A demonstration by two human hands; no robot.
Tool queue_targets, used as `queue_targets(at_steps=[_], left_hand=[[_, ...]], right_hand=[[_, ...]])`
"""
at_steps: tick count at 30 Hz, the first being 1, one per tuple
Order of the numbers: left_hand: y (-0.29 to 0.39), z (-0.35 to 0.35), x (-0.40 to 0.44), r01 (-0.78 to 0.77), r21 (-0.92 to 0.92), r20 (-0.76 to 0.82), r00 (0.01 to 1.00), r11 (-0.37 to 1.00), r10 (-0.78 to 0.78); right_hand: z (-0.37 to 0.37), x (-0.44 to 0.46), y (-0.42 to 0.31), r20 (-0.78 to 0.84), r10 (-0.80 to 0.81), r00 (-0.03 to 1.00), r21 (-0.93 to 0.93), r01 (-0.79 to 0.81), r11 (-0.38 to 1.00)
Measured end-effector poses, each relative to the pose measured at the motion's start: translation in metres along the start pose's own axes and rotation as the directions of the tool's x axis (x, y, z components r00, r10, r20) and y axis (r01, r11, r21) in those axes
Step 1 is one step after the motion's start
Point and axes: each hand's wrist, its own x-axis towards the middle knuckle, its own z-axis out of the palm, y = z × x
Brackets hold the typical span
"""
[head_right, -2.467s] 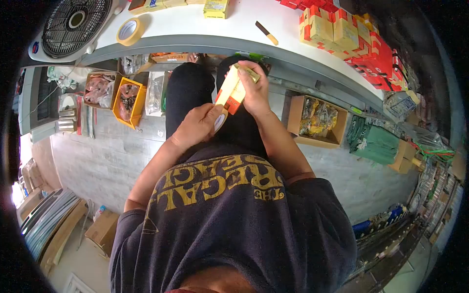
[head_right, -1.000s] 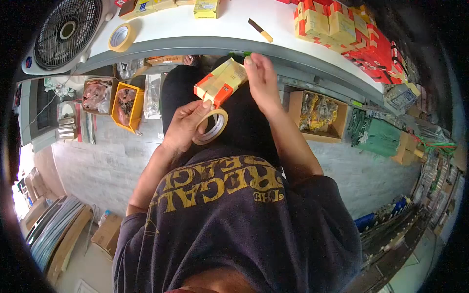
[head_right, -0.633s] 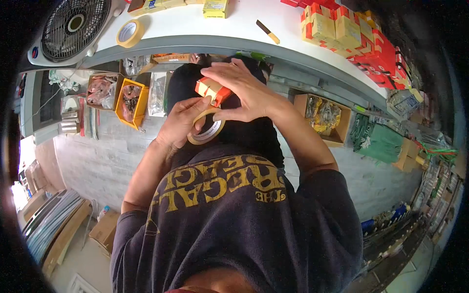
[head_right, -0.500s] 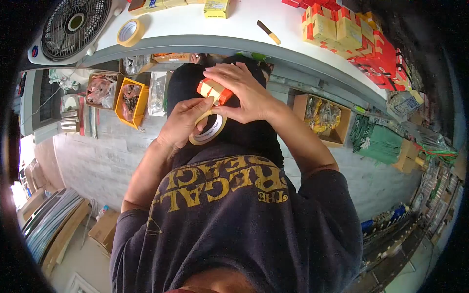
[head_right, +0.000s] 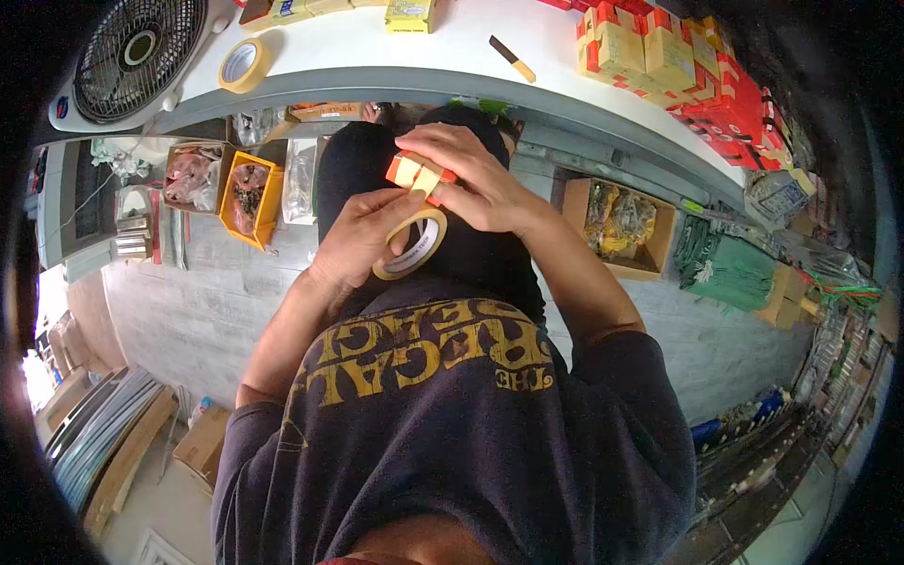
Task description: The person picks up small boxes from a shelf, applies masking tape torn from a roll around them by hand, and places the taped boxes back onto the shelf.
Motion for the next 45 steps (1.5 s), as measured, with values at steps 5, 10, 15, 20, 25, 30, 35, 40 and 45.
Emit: queue_targets(at_steps=[5,10,15,20,25,30,35,40,45], left_hand=[[-0.003,0.009,0.001,-0.003,-0.088,-0.069,0.998,0.996,-0.003],[-0.003,0.01,0.005,-0.026,-0.206,-0.107,0.994,0.978,0.004],[0.0,0.016,0.008,-0.089,-0.126,-0.121,0.99,0.988,0.073],[-0.004,0.021,0.011,-0.15,0.003,-0.167,0.975,0.989,0.148],[-0.005,0.024,0.014,-0.176,0.054,-0.135,0.974,0.983,0.182],[-0.016,0.016,0.026,-0.205,0.068,-0.124,0.969,0.976,0.212],[-0.015,0.022,0.008,-0.476,0.161,-0.183,0.847,0.865,0.5],[0.001,0.016,-0.007,-0.484,0.429,-0.116,0.808,0.762,0.578],[-0.009,0.007,0.007,-0.438,0.538,-0.084,0.823,0.721,0.562]], right_hand=[[-0.018,0.006,0.006,0.134,-0.048,0.99,0.06,0.04,0.997],[-0.023,0.012,0.015,0.139,-0.108,0.984,0.179,0.082,0.98],[-0.026,0.011,0.021,0.108,-0.054,0.993,0.327,0.016,0.945],[-0.008,0.016,0.008,-0.08,-0.062,0.995,0.086,0.069,0.994],[-0.002,0.021,0.02,-0.126,-0.014,0.992,0.178,0.036,0.983],[-0.005,0.022,0.02,-0.149,0.054,0.987,0.179,-0.027,0.984],[0.0,0.023,0.022,-0.314,0.276,0.908,0.454,-0.112,0.884],[0.016,0.025,0.023,-0.406,0.42,0.812,0.647,-0.069,0.76],[0.025,0.022,0.038,-0.426,0.438,0.792,0.688,-0.031,0.725]])
